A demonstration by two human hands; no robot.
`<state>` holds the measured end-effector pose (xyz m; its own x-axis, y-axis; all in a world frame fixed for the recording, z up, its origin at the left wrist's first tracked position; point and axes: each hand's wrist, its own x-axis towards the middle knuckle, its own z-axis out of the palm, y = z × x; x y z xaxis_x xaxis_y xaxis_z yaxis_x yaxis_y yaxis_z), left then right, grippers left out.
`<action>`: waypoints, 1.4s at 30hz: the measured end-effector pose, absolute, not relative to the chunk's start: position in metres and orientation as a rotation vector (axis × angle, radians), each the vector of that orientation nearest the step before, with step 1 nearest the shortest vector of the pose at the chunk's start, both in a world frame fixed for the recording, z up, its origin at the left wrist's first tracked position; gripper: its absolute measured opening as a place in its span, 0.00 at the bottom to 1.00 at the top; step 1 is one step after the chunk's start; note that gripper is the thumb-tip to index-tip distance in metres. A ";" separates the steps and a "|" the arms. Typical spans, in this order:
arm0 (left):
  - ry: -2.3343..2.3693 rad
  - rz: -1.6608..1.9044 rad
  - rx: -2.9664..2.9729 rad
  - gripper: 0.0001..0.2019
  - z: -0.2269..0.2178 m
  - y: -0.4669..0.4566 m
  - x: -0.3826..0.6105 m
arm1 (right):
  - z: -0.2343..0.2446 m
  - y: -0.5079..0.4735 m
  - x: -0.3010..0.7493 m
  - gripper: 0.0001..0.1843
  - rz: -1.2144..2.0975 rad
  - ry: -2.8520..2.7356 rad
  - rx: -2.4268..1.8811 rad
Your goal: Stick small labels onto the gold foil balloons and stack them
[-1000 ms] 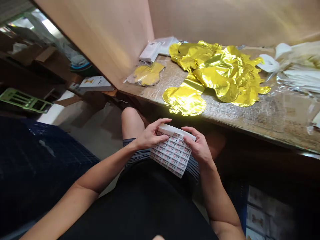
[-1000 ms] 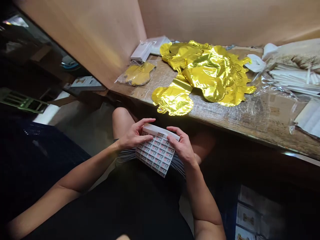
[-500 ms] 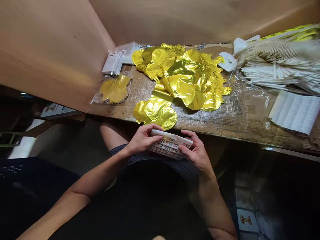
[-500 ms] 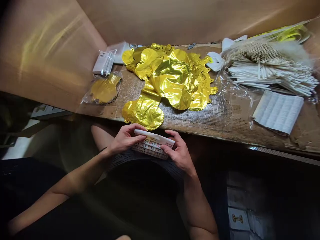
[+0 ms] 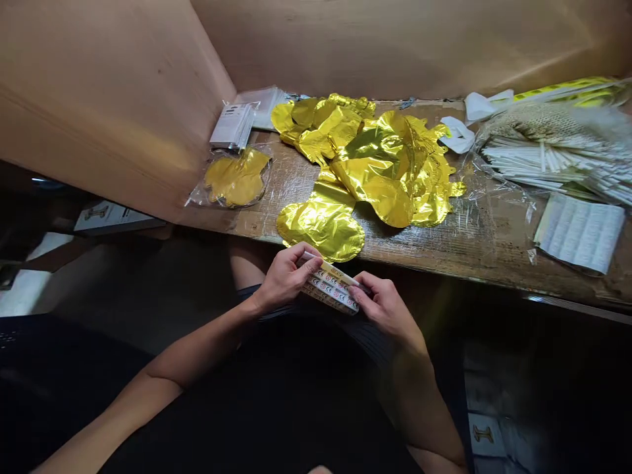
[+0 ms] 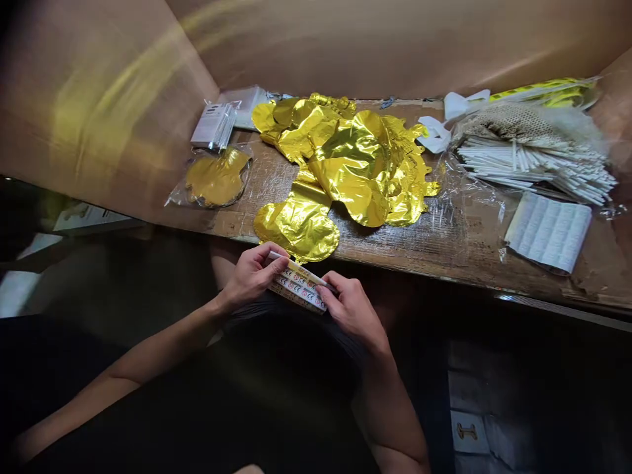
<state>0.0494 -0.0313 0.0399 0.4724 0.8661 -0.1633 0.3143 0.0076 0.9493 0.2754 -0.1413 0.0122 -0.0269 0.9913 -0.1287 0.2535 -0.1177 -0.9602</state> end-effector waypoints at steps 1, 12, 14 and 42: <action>1.062 0.602 1.564 0.16 0.039 -0.031 0.046 | 0.016 -0.140 0.270 0.14 1.178 -1.462 -1.510; 0.986 0.664 1.636 0.18 0.033 -0.023 0.009 | 0.040 -0.112 0.209 0.10 0.754 -1.613 -1.505; 1.015 0.677 1.634 0.19 0.033 -0.021 0.005 | 0.041 -0.109 0.203 0.09 0.641 -1.652 -1.491; 0.971 0.753 1.489 0.19 0.017 0.001 -0.020 | 0.050 -0.080 0.191 0.14 1.102 -1.492 -1.586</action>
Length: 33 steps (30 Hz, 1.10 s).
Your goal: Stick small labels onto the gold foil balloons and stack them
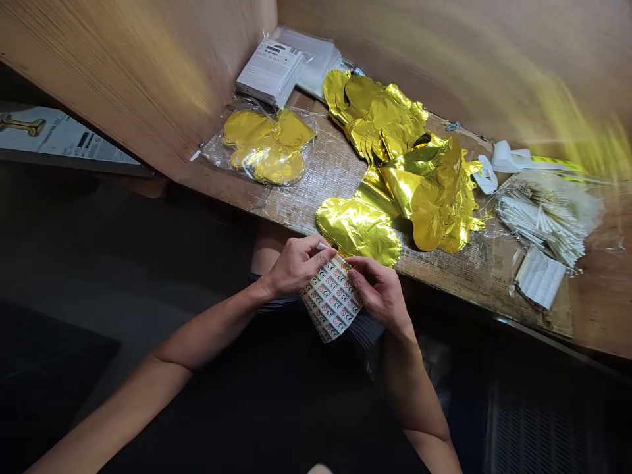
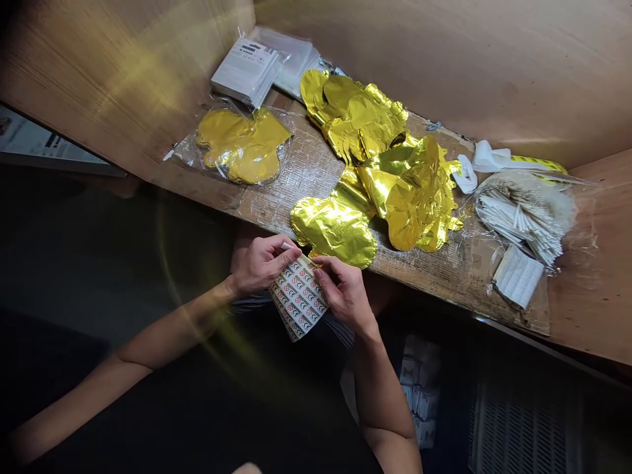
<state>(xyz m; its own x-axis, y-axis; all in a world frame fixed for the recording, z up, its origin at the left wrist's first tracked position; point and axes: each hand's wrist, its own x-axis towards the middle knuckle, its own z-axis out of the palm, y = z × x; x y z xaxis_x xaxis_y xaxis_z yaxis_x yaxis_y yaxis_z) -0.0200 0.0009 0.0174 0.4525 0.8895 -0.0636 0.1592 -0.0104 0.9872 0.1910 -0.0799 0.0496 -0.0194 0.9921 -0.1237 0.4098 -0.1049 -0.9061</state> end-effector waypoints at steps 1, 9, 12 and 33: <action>0.963 0.751 1.480 0.19 0.017 0.001 -0.020 | 0.049 -0.080 0.192 0.14 1.122 -1.486 -1.570; 0.975 0.749 1.475 0.18 0.020 -0.001 -0.016 | 0.035 -0.085 0.193 0.11 0.982 -1.514 -1.528; 1.013 0.760 1.486 0.18 0.023 -0.002 -0.012 | 0.030 -0.087 0.195 0.10 0.756 -1.675 -1.477; 1.037 0.746 1.577 0.17 0.017 -0.010 -0.013 | 0.042 -0.089 0.202 0.05 0.447 -1.707 -1.338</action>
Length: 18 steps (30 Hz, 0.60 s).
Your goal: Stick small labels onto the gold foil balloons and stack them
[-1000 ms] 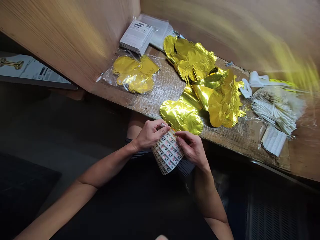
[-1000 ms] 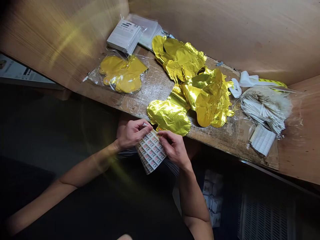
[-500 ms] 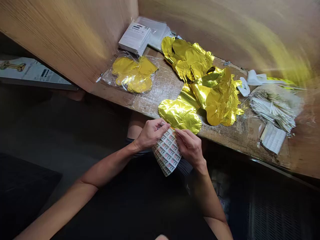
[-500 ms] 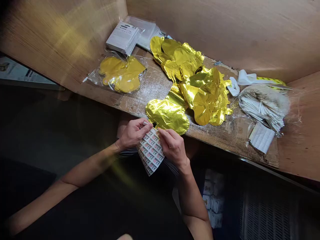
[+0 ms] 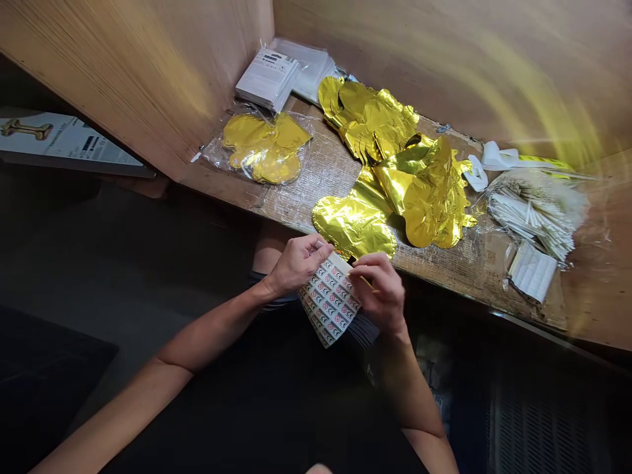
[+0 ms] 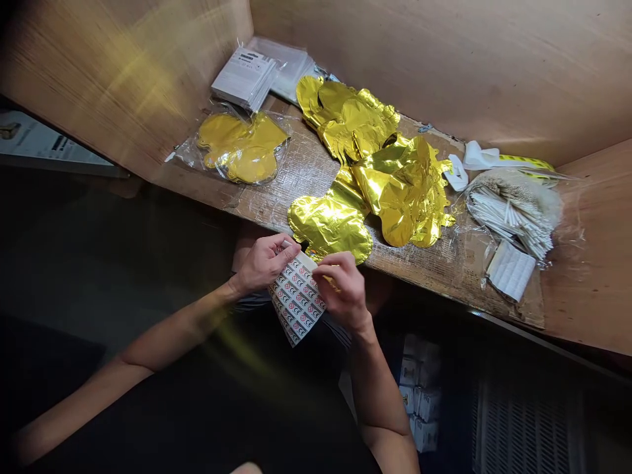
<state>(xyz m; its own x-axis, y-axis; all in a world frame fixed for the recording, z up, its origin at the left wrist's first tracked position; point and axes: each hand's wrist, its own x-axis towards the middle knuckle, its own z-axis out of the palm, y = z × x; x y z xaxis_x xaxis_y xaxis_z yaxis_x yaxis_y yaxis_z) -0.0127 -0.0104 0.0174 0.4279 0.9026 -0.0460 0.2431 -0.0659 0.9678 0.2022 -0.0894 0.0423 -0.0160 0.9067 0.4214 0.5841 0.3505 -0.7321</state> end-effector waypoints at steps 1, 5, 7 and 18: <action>1.025 0.726 1.661 0.17 0.015 -0.011 -0.016 | 0.044 -0.085 0.207 0.03 0.503 -1.594 -1.361; 0.832 0.705 2.194 0.13 0.002 -0.001 -0.028 | 0.043 -0.050 0.227 0.05 0.672 -1.494 -1.570; 0.707 0.667 2.451 0.12 -0.006 0.013 -0.030 | 0.037 -0.031 0.226 0.07 0.758 -1.607 -1.652; 0.560 0.476 2.659 0.10 -0.037 0.048 -0.027 | 0.013 -0.019 0.214 0.11 0.149 -2.027 -2.052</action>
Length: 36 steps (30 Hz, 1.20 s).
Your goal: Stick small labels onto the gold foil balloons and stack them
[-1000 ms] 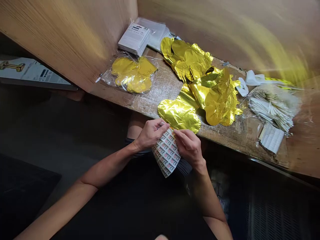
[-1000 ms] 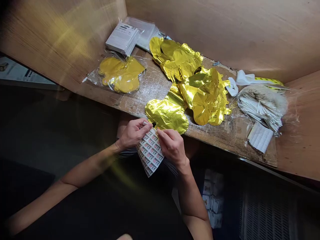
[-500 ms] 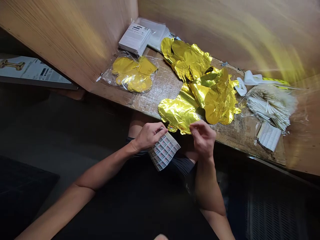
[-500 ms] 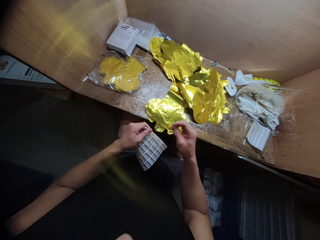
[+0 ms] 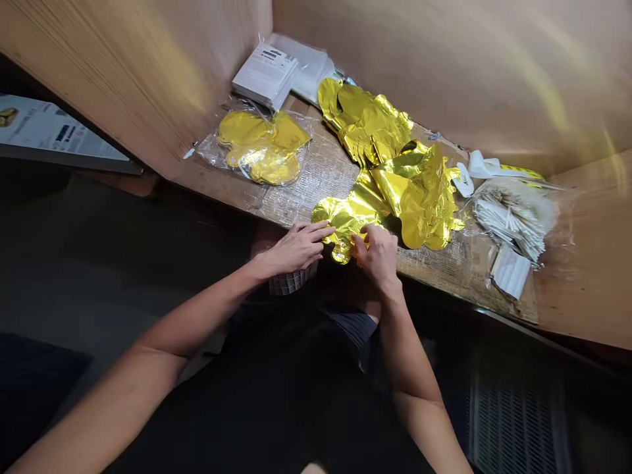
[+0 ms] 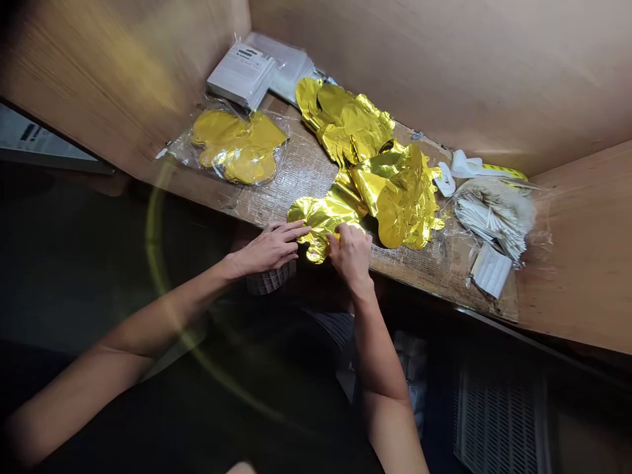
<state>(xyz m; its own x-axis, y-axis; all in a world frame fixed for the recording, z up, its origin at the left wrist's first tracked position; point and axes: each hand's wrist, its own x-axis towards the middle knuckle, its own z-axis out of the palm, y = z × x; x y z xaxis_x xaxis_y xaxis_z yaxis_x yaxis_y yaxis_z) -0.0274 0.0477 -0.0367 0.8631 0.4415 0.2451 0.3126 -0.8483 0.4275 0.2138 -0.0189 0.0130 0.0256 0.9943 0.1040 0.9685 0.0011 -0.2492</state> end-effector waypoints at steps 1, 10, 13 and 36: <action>0.546 0.487 2.644 0.11 -0.037 0.049 -0.028 | 0.013 -0.018 0.218 0.11 0.184 -2.081 -2.007; 0.516 0.849 2.561 0.06 -0.030 0.037 -0.032 | 0.016 0.012 0.244 0.26 1.022 -1.837 -1.731; 0.464 0.757 2.626 0.08 -0.028 0.031 -0.021 | 0.026 0.035 0.270 0.27 1.112 -1.811 -1.712; 0.475 0.462 2.395 0.10 -0.003 0.073 0.006 | 0.004 0.097 0.301 0.32 0.164 -2.327 -1.997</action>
